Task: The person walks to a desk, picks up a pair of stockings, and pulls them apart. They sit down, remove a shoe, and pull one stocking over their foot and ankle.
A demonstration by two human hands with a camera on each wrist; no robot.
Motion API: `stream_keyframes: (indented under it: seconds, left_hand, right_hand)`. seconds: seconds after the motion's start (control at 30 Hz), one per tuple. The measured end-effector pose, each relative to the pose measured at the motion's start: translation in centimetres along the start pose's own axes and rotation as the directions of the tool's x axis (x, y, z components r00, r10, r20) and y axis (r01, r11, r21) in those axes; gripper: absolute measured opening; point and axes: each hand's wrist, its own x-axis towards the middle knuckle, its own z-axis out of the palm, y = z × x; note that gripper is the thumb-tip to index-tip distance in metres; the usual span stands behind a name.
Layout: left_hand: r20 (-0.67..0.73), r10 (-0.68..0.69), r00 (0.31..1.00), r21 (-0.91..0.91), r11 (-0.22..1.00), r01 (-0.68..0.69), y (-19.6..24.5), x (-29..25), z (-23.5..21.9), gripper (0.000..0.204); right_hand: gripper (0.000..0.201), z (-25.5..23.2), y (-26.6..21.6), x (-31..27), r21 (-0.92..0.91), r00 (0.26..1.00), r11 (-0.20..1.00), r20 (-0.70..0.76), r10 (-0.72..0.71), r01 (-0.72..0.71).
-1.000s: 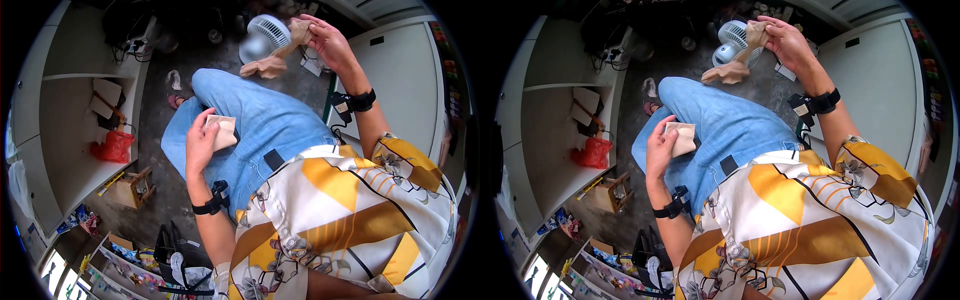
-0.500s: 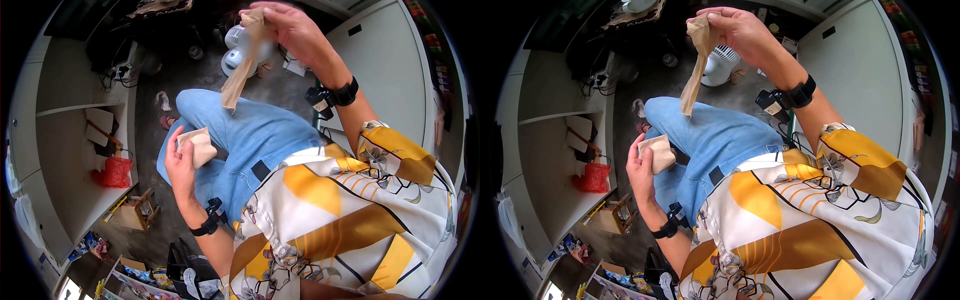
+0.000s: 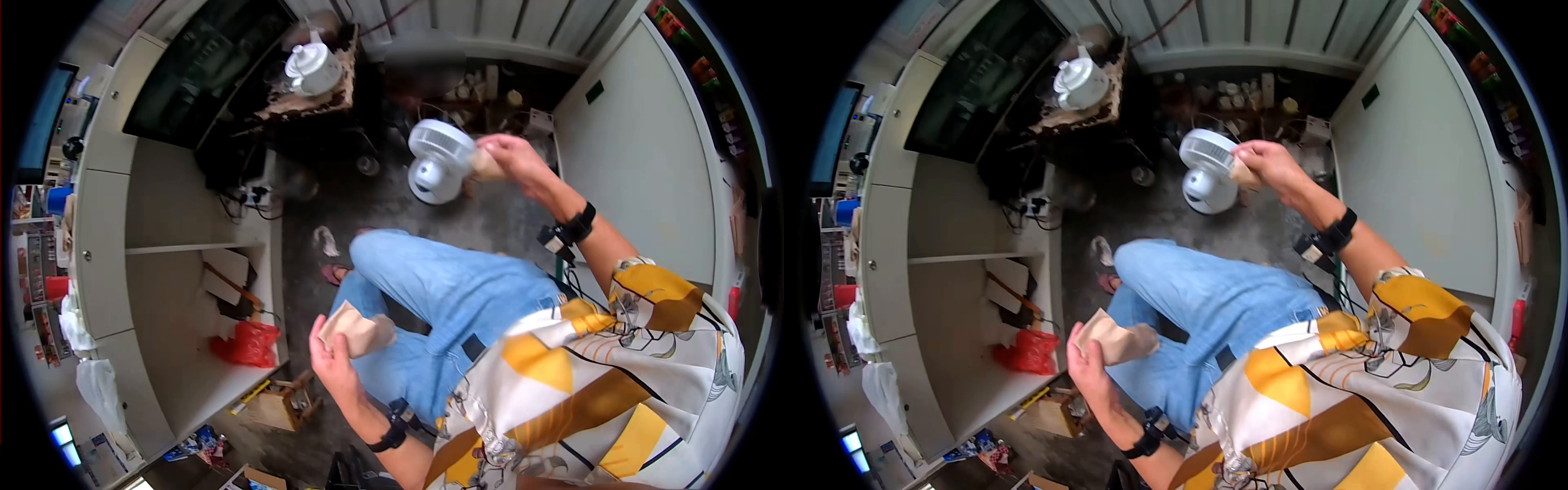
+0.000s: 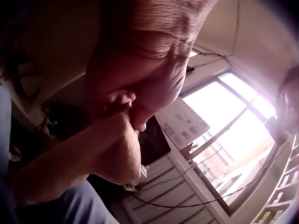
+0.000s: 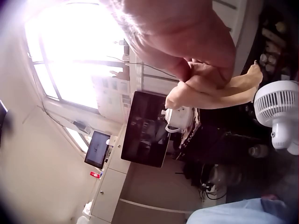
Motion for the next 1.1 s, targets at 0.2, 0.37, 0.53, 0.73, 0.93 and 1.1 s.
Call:
stream_keyframes:
  seconds: [0.2,0.37,0.53,0.73,0.93,1.1]
  left_hand:
    - [-0.106,-0.077,0.991,0.017,0.997,0.079,-0.6,0.0,-3.0,0.026]
    - [-0.297,-0.11,0.948,0.048,0.99,0.13,-2.6,0.8,-2.9,0.022]
    - [-0.333,-0.115,0.936,0.402,0.881,0.251,-6.8,3.1,-1.8,0.027]
    - [-0.367,0.035,0.929,0.674,0.699,0.24,-9.8,7.9,0.7,0.03]
    - [-0.528,-0.192,0.828,0.617,0.583,0.529,-6.5,10.6,1.8,0.037]
    - [-0.51,-0.287,0.811,0.617,0.535,0.577,-4.9,11.5,-0.1,0.025]
  right_hand:
    - [0.019,-3.0,7.0,3.5,-0.143,0.96,0.955,0.072,0.272,-0.26]
    - [0.021,-7.2,20.9,9.2,-0.564,0.963,0.81,0.092,0.254,-0.16]
    - [0.032,-7.1,25.1,10.0,-0.956,0.953,0.27,-0.026,0.302,-0.112]
    - [0.054,-4.3,30.9,15.6,-0.961,0.839,0.136,-0.135,0.527,-0.24]
    - [0.042,-3.1,35.3,20.2,-0.952,0.79,0.014,-0.245,0.562,-0.305]
    - [0.039,-3.1,35.2,18.4,-0.947,0.817,-0.016,-0.284,0.502,-0.32]
